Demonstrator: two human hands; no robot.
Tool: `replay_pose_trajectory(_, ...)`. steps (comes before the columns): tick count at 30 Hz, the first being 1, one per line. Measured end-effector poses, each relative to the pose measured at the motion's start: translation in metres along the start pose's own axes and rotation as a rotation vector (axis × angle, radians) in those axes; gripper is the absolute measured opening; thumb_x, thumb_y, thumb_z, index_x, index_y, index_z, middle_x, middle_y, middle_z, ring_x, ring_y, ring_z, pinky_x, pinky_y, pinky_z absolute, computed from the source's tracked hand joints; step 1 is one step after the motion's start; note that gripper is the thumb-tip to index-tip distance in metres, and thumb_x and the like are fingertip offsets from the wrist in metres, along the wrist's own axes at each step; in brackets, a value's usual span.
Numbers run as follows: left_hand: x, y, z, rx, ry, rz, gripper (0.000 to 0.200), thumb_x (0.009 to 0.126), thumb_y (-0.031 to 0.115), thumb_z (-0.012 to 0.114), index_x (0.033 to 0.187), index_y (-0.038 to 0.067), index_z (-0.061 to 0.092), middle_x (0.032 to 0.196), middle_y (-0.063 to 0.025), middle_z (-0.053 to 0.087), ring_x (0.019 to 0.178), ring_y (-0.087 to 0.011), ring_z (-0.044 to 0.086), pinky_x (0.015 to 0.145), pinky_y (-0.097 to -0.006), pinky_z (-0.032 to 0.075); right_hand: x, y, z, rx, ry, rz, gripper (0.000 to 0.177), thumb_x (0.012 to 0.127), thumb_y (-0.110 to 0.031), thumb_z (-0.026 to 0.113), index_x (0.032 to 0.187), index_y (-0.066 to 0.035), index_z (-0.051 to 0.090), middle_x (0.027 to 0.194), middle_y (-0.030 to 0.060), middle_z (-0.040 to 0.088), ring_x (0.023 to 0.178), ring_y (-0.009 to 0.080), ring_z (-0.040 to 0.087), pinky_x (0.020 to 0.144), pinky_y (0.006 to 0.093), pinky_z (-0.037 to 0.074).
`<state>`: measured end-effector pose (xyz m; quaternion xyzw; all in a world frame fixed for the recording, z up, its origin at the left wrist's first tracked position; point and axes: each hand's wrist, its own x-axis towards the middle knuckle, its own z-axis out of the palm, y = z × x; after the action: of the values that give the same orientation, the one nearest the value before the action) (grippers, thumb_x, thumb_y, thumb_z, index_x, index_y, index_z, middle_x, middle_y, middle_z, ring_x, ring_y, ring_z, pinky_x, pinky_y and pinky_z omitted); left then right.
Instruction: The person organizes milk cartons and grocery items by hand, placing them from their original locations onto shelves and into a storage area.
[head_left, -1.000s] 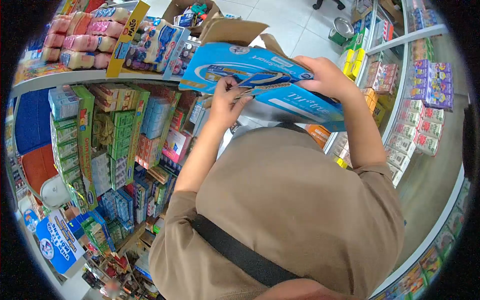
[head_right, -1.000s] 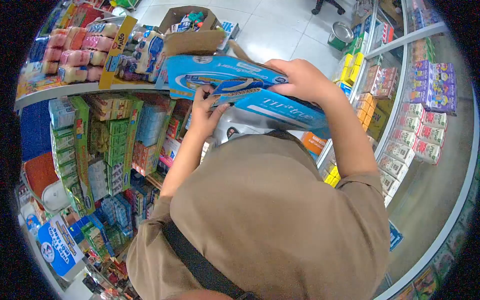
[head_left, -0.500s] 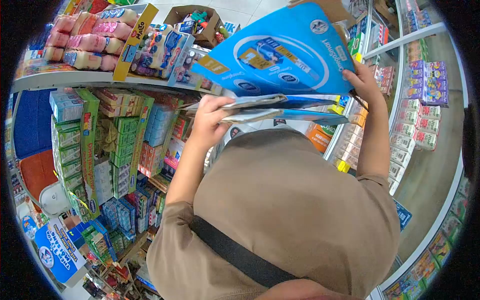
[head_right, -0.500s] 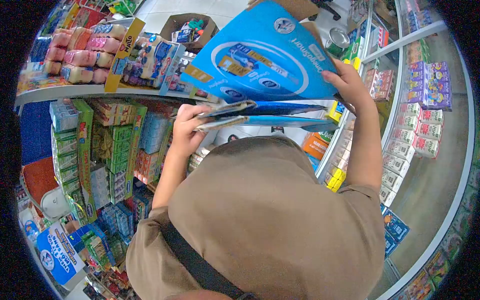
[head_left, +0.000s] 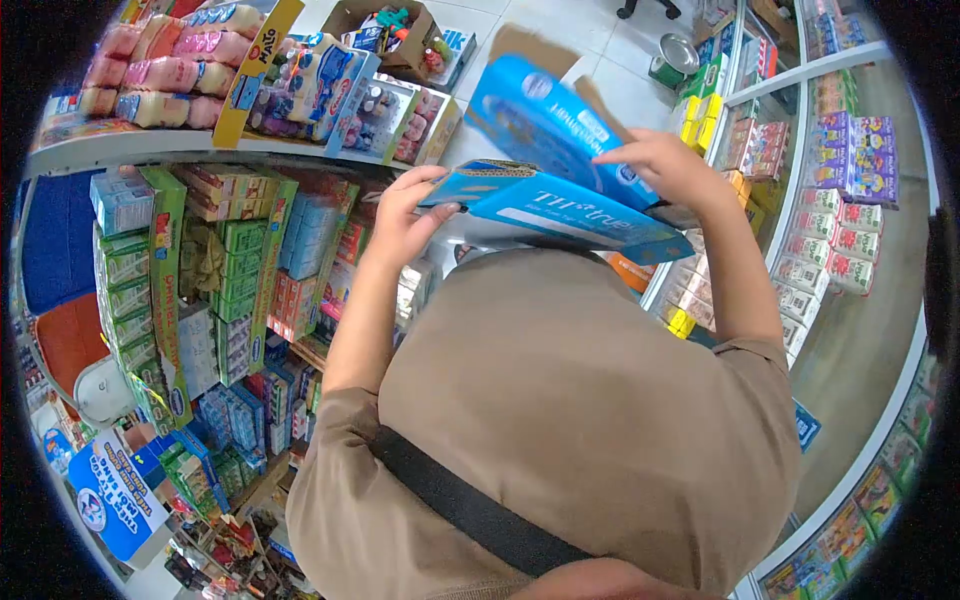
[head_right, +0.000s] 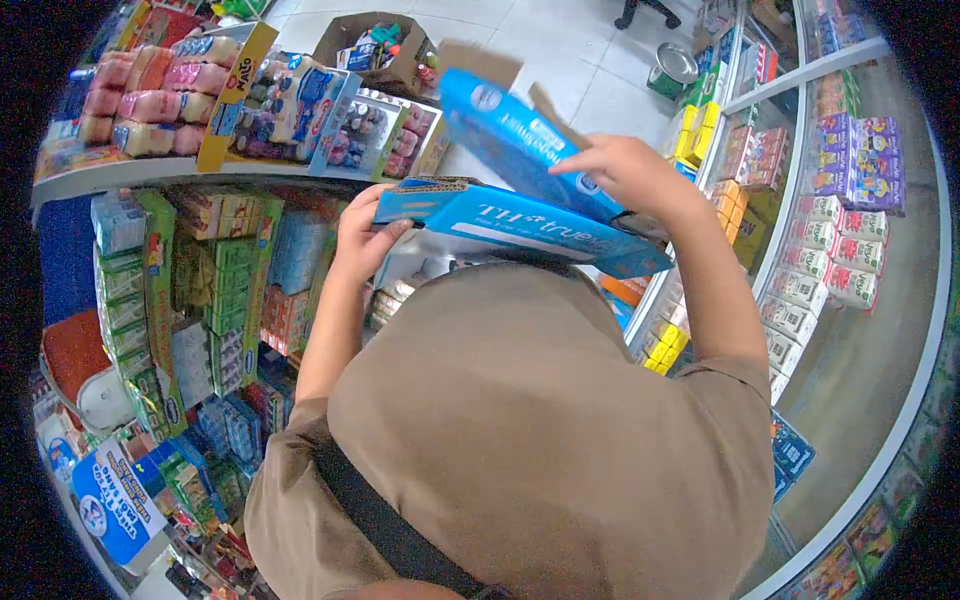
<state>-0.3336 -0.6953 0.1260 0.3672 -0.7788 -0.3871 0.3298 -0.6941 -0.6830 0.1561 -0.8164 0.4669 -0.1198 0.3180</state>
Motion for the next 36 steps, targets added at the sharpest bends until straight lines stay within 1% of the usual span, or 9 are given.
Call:
replay_pose_trajectory(2,-0.005,-0.019,0.011,0.015,0.001,0.020,0.024,0.068,0.008,0.071,0.091,0.003,0.066,0.101,-0.0125,0.061,0.095,-0.0275,0.058,0.082,-0.0335,0.045,-0.001,-0.003,0.003,0.194,-0.067,-0.071,0.032,0.078,-0.010,0.053,0.109,-0.008,0.060,0.101,0.0181,0.057,0.096,0.0322,0.054,0.085,0.0368,0.042)
replay_pose_trajectory(4,-0.008,-0.015,0.015,0.009,0.001,0.032,0.023,0.068,0.009,0.071,0.090,0.005,0.066,0.099,-0.0130,0.061,0.094,-0.0280,0.058,0.081,-0.0350,0.045,0.001,-0.002,0.017,0.250,-0.102,-0.111,0.039,0.078,-0.025,0.057,0.111,-0.003,0.058,0.105,0.0195,0.055,0.101,0.0333,0.051,0.088,0.0380,0.040)
replay_pose_trajectory(5,-0.008,-0.017,0.021,-0.004,-0.009,0.061,0.021,0.068,0.010,0.071,0.088,0.005,0.066,0.098,-0.0126,0.061,0.093,-0.0283,0.058,0.081,-0.0358,0.045,0.005,-0.012,0.016,0.271,-0.228,-0.015,0.065,0.070,-0.047,0.061,0.114,0.000,0.054,0.108,0.0197,0.054,0.105,0.0338,0.049,0.091,0.0384,0.038)
replay_pose_trajectory(6,-0.009,-0.019,0.025,-0.020,-0.022,0.092,0.019,0.068,0.011,0.070,0.086,0.005,0.065,0.097,-0.0122,0.061,0.093,-0.0285,0.057,0.081,-0.0366,0.044,0.009,-0.014,0.020,0.255,-0.253,-0.046,0.076,0.061,-0.052,0.067,0.115,-0.001,0.053,0.109,0.0190,0.054,0.104,0.0328,0.050,0.091,0.0386,0.038)
replay_pose_trajectory(13,-0.017,-0.030,0.054,-0.053,0.101,0.062,0.016,0.067,0.011,0.071,0.081,0.006,0.064,0.095,-0.0078,0.062,0.091,-0.0270,0.057,0.080,-0.0372,0.043,0.002,-0.053,0.024,0.012,-0.202,0.111,0.060,0.062,-0.026,0.074,0.113,-0.003,0.054,0.118,0.0176,0.050,0.108,0.0334,0.049,0.090,0.0377,0.042)
replay_pose_trajectory(24,0.011,-0.046,0.102,-0.030,0.103,0.175,0.018,0.065,0.012,0.073,0.079,0.008,0.063,0.102,-0.0081,0.057,0.096,-0.0293,0.051,0.086,-0.0385,0.040,-0.004,-0.016,0.016,-0.122,-0.197,0.249,0.030,0.068,-0.014,0.068,0.096,-0.005,0.063,0.110,0.0107,0.056,0.096,0.0314,0.056,0.082,0.0386,0.045)
replay_pose_trajectory(28,0.004,-0.061,0.106,0.030,0.224,-0.036,0.024,0.069,0.018,0.072,0.088,0.009,0.062,0.108,-0.0113,0.053,0.101,-0.0308,0.050,0.089,-0.0400,0.040,-0.006,0.006,0.023,-0.147,-0.205,0.317,0.030,0.068,-0.015,0.068,0.096,-0.006,0.063,0.109,0.0110,0.056,0.095,0.0318,0.056,0.082,0.0388,0.045)
replay_pose_trajectory(32,-0.037,-0.129,0.089,0.028,0.200,-0.435,0.045,0.071,0.027,0.071,0.109,0.008,0.056,0.116,-0.0158,0.048,0.111,-0.0354,0.044,0.095,-0.0422,0.036,-0.013,0.026,0.042,-0.118,-0.173,0.422,0.030,0.069,-0.017,0.068,0.096,-0.005,0.063,0.109,0.0110,0.056,0.095,0.0325,0.056,0.082,0.0390,0.044)
replay_pose_trajectory(36,-0.064,-0.128,0.062,0.169,0.052,-0.413,0.085,0.063,0.034,0.077,0.131,0.008,0.035,0.129,-0.0225,0.036,0.120,-0.0400,0.036,0.101,-0.0443,0.030,-0.008,0.010,0.057,-0.220,-0.186,0.397,0.029,0.069,-0.016,0.067,0.095,-0.005,0.063,0.108,0.0110,0.057,0.095,0.0324,0.055,0.081,0.0398,0.045)
